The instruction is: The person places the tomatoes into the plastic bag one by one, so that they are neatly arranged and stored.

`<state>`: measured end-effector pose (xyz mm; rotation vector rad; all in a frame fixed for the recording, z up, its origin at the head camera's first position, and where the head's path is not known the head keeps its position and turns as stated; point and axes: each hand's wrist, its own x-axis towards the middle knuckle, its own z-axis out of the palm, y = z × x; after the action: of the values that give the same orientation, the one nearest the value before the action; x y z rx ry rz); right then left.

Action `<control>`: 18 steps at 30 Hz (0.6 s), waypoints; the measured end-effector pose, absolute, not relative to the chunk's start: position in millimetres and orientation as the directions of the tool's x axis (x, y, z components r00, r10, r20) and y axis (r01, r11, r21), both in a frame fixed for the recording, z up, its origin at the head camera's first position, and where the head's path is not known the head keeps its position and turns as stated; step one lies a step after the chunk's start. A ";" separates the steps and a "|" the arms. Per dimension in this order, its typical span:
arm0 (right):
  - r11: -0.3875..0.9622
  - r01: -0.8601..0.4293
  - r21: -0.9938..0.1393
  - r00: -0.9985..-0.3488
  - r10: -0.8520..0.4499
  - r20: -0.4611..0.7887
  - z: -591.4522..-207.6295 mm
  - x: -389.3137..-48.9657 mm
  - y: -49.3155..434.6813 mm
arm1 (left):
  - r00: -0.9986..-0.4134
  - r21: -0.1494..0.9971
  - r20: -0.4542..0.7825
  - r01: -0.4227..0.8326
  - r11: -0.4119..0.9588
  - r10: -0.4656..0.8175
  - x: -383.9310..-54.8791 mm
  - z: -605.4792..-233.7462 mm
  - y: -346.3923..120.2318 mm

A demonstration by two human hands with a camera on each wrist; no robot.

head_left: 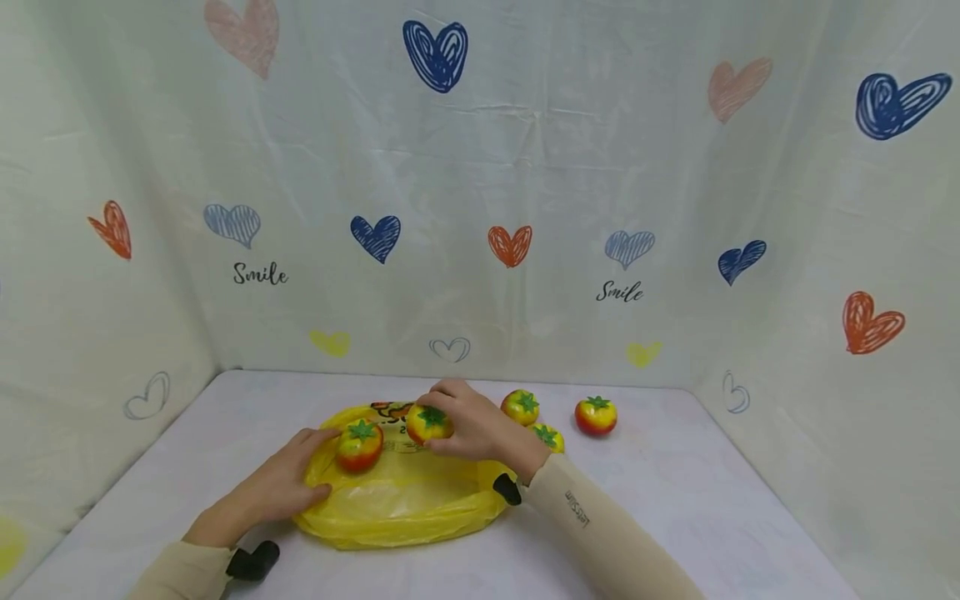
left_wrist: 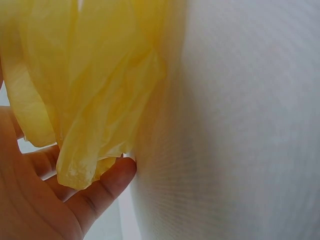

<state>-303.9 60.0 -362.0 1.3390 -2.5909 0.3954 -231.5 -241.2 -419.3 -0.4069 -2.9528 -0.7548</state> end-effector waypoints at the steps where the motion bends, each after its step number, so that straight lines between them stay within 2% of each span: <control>1: 0.559 -0.815 -0.152 -0.577 -0.765 0.285 -363.6 -305.3 57.9 | -0.962 0.464 0.129 0.271 0.843 0.239 -231.4 -419.3 -241.1; 8: 0.583 -0.796 -0.164 -0.606 -0.767 0.214 -368.3 -310.6 47.0 | -0.958 0.463 0.132 0.286 0.839 0.253 -229.4 -419.2 -240.2; 18: 0.576 -0.805 -0.139 -0.593 -0.788 0.165 -352.8 -314.0 35.1 | -0.959 0.466 0.133 0.282 0.839 0.250 -229.7 -417.7 -240.0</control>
<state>-314.0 35.1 -352.8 1.3746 -2.7137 0.3060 -229.7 -240.0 -417.7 -0.4270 -2.9483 -0.7625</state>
